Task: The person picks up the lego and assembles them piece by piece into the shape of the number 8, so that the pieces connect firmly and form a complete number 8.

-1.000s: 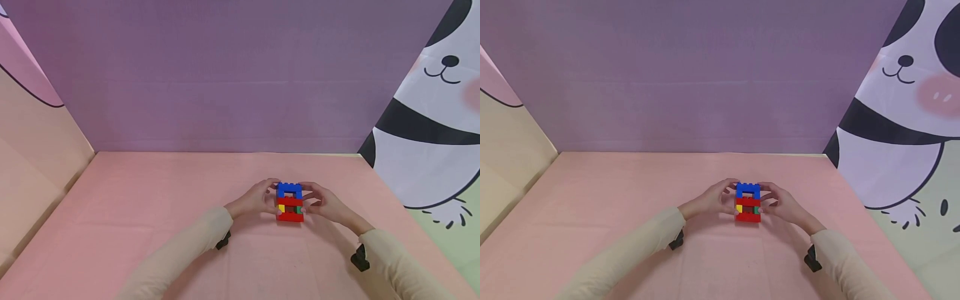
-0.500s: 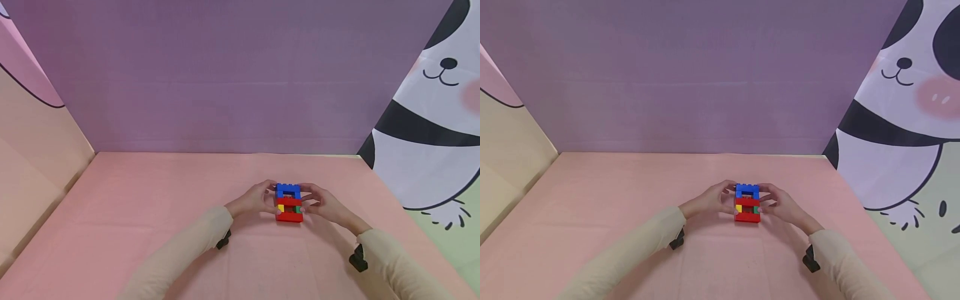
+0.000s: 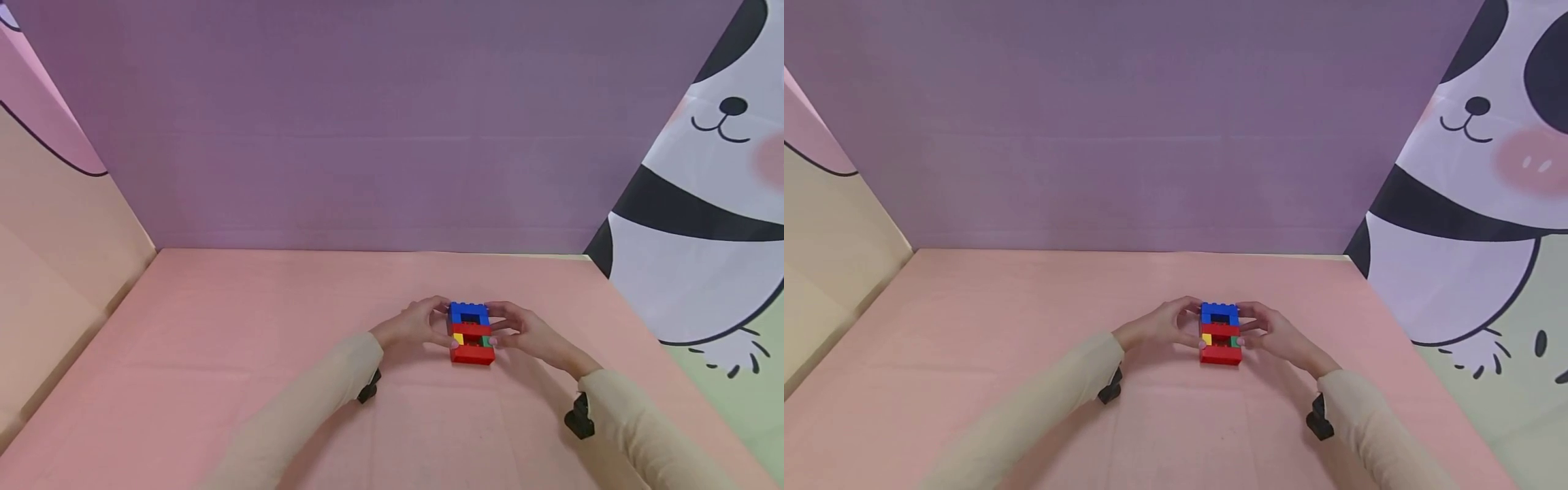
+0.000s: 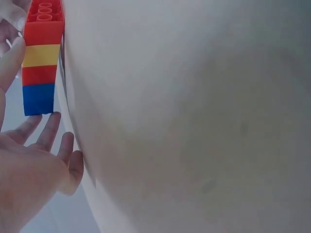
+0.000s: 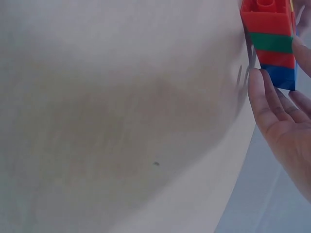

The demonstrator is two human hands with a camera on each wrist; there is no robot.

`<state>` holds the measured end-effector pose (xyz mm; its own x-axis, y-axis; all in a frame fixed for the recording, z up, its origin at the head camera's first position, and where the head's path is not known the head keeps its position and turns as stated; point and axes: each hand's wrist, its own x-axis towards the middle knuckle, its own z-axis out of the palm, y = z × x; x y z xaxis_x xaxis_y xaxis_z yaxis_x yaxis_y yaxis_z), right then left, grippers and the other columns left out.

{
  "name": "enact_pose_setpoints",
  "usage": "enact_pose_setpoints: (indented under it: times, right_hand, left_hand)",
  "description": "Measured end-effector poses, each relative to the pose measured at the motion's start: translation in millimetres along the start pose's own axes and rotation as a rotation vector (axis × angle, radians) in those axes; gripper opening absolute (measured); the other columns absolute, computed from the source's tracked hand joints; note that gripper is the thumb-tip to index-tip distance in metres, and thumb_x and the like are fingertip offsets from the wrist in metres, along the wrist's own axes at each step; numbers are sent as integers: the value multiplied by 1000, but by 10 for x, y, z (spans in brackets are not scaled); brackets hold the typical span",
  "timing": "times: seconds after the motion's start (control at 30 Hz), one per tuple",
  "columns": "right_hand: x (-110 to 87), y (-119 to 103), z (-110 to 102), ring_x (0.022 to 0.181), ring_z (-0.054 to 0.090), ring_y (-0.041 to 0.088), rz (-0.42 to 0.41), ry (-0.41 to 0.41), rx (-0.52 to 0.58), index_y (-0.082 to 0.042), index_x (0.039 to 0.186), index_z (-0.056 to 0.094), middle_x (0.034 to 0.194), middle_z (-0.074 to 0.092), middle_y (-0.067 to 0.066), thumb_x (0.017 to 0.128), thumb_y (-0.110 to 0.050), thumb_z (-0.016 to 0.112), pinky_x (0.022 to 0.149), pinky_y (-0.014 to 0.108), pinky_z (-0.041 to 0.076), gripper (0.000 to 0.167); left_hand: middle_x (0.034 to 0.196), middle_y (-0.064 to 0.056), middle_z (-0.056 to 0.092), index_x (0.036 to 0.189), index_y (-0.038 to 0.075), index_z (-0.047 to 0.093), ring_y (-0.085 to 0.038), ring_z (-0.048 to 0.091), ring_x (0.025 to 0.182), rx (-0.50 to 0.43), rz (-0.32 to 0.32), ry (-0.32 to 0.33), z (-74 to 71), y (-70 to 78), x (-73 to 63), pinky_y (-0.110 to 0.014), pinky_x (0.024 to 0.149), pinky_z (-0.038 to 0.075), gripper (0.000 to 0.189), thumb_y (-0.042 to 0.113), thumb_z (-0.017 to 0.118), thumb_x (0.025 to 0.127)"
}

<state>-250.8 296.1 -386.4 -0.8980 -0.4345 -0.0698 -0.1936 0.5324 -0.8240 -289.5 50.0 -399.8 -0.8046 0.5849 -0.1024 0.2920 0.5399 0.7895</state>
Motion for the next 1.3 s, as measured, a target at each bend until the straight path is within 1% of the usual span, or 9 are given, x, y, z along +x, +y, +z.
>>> enact_pose_setpoints:
  times: [0.1, 0.27, 0.5, 0.73, 0.93, 1.03, 1.17, 1.3]
  right_hand:
    - [13, 24, -3, 116, 48, 41, 8, -7, -10, -6, 138, 30, 138, 36, 25, 85, -17, 63, 85, 43, 50, 64]
    - [35, 60, 2, 120, 45, 42, 61, -15, 24, -11, 139, 30, 140, 35, 22, 83, -20, 65, 88, 45, 49, 66]
    - [57, 115, 7, 121, 44, 41, 76, -28, 46, -11, 140, 28, 142, 34, 20, 82, -18, 65, 89, 45, 48, 69]
    - [59, 107, 2, 122, 43, 42, 69, -38, 67, -10, 139, 29, 142, 34, 21, 82, -14, 65, 90, 45, 47, 68]
    - [61, 116, 2, 121, 44, 40, 71, -33, 47, -10, 139, 30, 142, 34, 20, 82, -19, 66, 90, 46, 47, 67]
    - [61, 111, 7, 120, 45, 40, 70, -26, 29, -10, 138, 31, 141, 35, 19, 82, -20, 66, 90, 45, 48, 67]
    - [53, 87, 9, 119, 47, 39, 60, -20, 9, -10, 138, 32, 141, 36, 19, 83, -20, 65, 88, 44, 49, 65]
    - [47, 83, -5, 117, 47, 41, 31, -27, -7, -6, 137, 32, 140, 36, 22, 84, -16, 64, 87, 45, 49, 63]
  left_hand:
    - [132, 0, 47, 135, 21, 39, -20, 38, 124, 14, -20, -5, -3, -7, 19, -48, 103, 32, 77, 39, 76, 70]
    - [130, 0, 49, 132, 19, 42, -20, 37, 124, 21, -35, -20, -12, -13, 45, -52, 105, 26, 73, 38, 76, 70]
    - [131, 1, 49, 131, 18, 43, -19, 37, 124, 18, -55, -41, -26, -34, 71, -48, 105, 29, 73, 39, 76, 70]
    - [130, 0, 50, 129, 18, 44, -21, 36, 123, 17, -51, -43, -32, -44, 86, -49, 104, 28, 70, 39, 76, 70]
    - [131, -1, 50, 130, 17, 43, -21, 36, 124, 12, -42, -35, -41, -31, 58, -51, 105, 25, 71, 38, 76, 71]
    - [129, -2, 51, 130, 18, 43, -21, 37, 123, 20, -38, -23, -38, -22, 43, -53, 105, 22, 70, 38, 75, 72]
    - [127, -2, 53, 130, 19, 44, -21, 39, 122, 48, -38, 1, -26, 0, 17, -57, 106, 17, 69, 39, 75, 72]
    - [126, -1, 53, 130, 20, 44, -20, 42, 121, 74, -40, 23, -9, 16, -6, -56, 107, 15, 68, 39, 74, 72]
